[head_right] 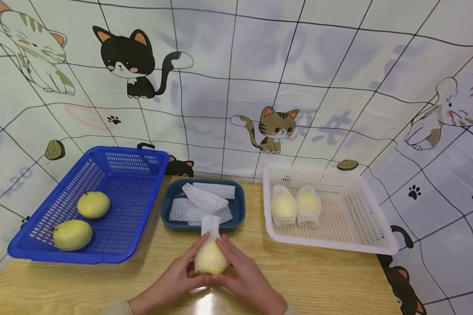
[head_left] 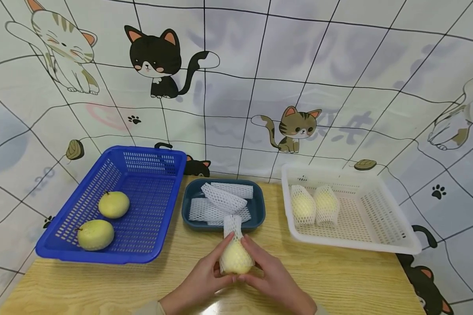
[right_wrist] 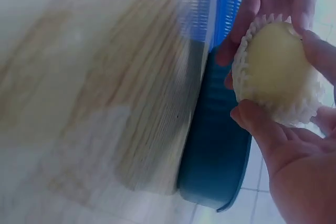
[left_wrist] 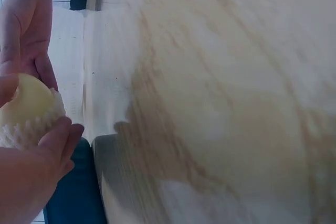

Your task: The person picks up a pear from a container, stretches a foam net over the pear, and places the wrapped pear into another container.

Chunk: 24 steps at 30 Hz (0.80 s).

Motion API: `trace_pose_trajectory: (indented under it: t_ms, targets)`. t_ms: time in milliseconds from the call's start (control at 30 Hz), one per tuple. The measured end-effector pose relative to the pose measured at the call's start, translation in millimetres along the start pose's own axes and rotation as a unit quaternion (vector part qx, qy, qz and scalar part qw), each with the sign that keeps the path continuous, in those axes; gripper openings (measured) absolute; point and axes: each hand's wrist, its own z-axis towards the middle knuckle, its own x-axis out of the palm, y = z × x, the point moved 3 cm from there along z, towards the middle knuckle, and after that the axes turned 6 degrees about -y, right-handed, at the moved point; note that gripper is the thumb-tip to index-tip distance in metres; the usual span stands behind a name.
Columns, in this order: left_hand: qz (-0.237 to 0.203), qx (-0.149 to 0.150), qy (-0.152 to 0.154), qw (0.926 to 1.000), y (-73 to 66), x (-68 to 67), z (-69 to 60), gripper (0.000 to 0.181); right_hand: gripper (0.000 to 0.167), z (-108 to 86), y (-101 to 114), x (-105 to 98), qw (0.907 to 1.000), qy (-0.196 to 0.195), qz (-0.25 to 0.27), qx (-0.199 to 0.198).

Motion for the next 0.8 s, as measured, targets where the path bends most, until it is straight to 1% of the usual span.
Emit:
trace_pose_trajectory:
  t_ms: [67,133,200,233,300,333,400,467,533,633,667,733,800]
  targets:
    - [-0.013,-0.004,0.010,0.9999,1.6,-0.8,0.1,0.091,0.083,0.1,2.2,0.0,0.9998,-0.010,-0.016,-0.010]
    - [-0.050,-0.011,0.024,0.9984,3.7,-2.3,0.1,0.091,0.084,0.7,3.3,-0.3,0.9998,-0.017,-0.010,0.002]
    - [-0.101,-0.020,0.035,0.9941,6.1,-4.3,0.1,0.091,0.082,1.6,3.5,-1.5,0.9991,-0.028,0.020,0.025]
    - [-0.124,-0.021,0.038,0.9913,7.3,-5.5,0.2,0.091,0.080,2.1,3.4,-2.7,0.9976,-0.037,0.046,0.036]
    - [-0.161,-0.016,0.039,0.9861,9.7,-8.4,0.3,0.092,0.074,3.3,2.9,-6.1,0.9927,-0.058,0.091,0.053]
    - [-0.171,-0.009,0.037,0.9845,10.5,-9.8,0.4,0.092,0.071,3.8,2.4,-8.0,0.9896,-0.067,0.113,0.059]
    - [-0.184,0.008,0.036,0.9822,11.9,-12.1,0.1,0.092,0.063,4.4,1.3,-11.5,0.9828,-0.077,0.150,0.074]
    - [-0.189,0.023,0.039,0.9810,12.4,-13.6,-0.4,0.092,0.055,4.9,-0.6,-13.9,0.9762,-0.076,0.181,0.091]
    - [-0.195,0.032,0.048,0.9790,12.2,-13.8,-1.3,0.093,0.047,5.1,-3.1,-15.0,0.9695,-0.066,0.203,0.120]
    - [-0.202,0.045,0.062,0.9764,11.5,-13.4,-2.3,0.093,0.035,6.7,-7.5,-14.9,0.9545,-0.052,0.233,0.178]
    - [-0.204,0.048,0.067,0.9754,11.3,-13.1,-2.6,0.093,0.034,7.7,-9.0,-14.5,0.9494,-0.047,0.239,0.198]
    - [-0.207,0.050,0.079,0.9739,10.7,-12.9,-3.0,0.092,0.035,10.4,-11.4,-13.3,0.9424,-0.038,0.243,0.227]
    - [-0.209,0.038,0.089,0.9731,10.1,-12.7,-3.2,0.092,0.038,13.3,-12.6,-11.3,0.9346,-0.025,0.254,0.248]
